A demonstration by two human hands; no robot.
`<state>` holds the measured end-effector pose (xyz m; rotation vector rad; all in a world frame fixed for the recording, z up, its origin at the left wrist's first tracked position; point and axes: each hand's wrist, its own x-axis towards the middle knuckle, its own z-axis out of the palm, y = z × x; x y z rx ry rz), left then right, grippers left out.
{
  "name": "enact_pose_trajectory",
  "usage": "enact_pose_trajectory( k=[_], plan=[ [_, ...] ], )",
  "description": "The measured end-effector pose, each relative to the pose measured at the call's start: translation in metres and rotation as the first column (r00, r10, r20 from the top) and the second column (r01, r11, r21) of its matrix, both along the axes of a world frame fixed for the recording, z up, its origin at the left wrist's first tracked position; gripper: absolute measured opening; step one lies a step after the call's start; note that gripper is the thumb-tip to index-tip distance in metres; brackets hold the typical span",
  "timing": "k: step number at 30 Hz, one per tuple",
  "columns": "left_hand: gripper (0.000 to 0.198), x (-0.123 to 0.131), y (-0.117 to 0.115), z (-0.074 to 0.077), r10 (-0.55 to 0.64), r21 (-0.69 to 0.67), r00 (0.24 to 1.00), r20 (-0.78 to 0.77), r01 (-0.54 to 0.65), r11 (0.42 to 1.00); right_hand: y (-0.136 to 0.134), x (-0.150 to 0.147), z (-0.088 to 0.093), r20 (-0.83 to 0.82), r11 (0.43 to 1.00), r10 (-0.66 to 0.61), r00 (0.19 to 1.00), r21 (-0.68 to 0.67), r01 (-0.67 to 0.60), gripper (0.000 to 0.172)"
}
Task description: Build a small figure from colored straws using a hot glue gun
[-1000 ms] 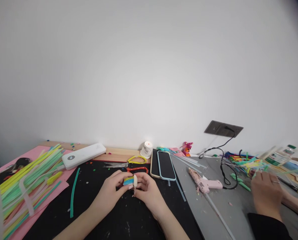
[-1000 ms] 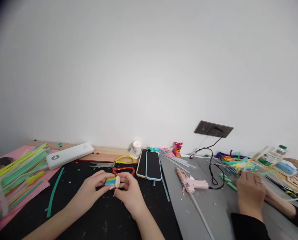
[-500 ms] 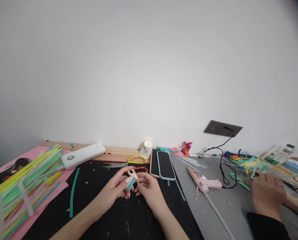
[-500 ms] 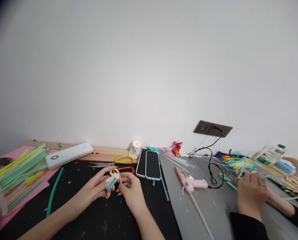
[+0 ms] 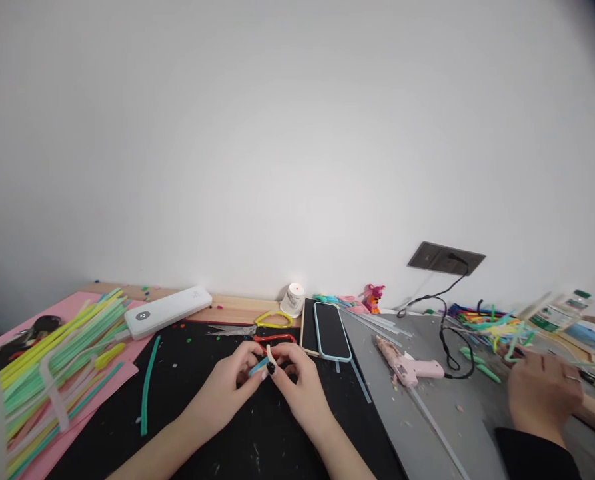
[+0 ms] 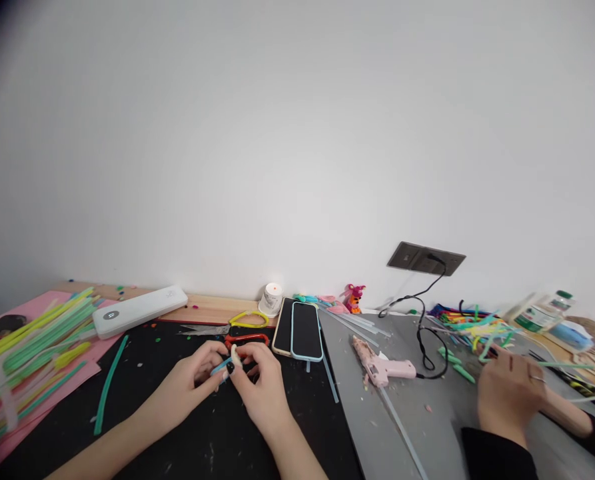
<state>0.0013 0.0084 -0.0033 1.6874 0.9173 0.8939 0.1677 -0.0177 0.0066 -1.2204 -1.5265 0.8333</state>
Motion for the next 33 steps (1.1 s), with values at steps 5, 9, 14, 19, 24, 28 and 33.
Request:
enact_pose_trajectory(
  k=[5,9,14,19,24,28,33],
  plan=[
    [0.021,-0.001,-0.003,0.002,-0.035,0.039,0.998,-0.054,0.037,0.999,0.003,-0.002,-0.006,-0.124,0.996,0.031,0.992,-0.074,-0.041,0.02],
    [0.023,0.0,-0.001,-0.004,-0.044,0.002,0.998,-0.046,0.045,0.999,0.004,-0.004,-0.005,-0.27,0.99,0.082,0.959,-0.086,-0.109,0.019],
    [0.031,0.0,0.002,-0.007,-0.056,-0.045,0.998,-0.014,0.056,0.997,0.002,-0.004,-0.001,-0.367,0.985,0.095,0.925,-0.103,-0.142,0.02],
    [0.042,0.001,0.003,-0.006,-0.103,-0.137,0.992,0.067,0.112,0.984,0.001,-0.004,0.001,-0.446,0.979,0.102,0.889,-0.113,-0.169,0.02],
    [0.049,0.001,0.003,-0.008,-0.157,-0.176,0.982,0.108,0.174,0.969,0.001,-0.003,0.001,-0.495,0.973,0.106,0.862,-0.127,-0.192,0.016],
    [0.05,0.001,0.003,-0.008,-0.163,-0.163,0.985,0.056,0.171,0.972,0.0,-0.002,0.004,-0.486,0.968,0.137,0.863,-0.118,-0.22,0.013],
    [0.048,0.002,0.001,-0.004,-0.136,-0.087,0.988,-0.066,0.13,0.988,-0.002,-0.002,0.007,-0.442,0.973,0.157,0.883,-0.083,-0.215,0.004]
  ],
)
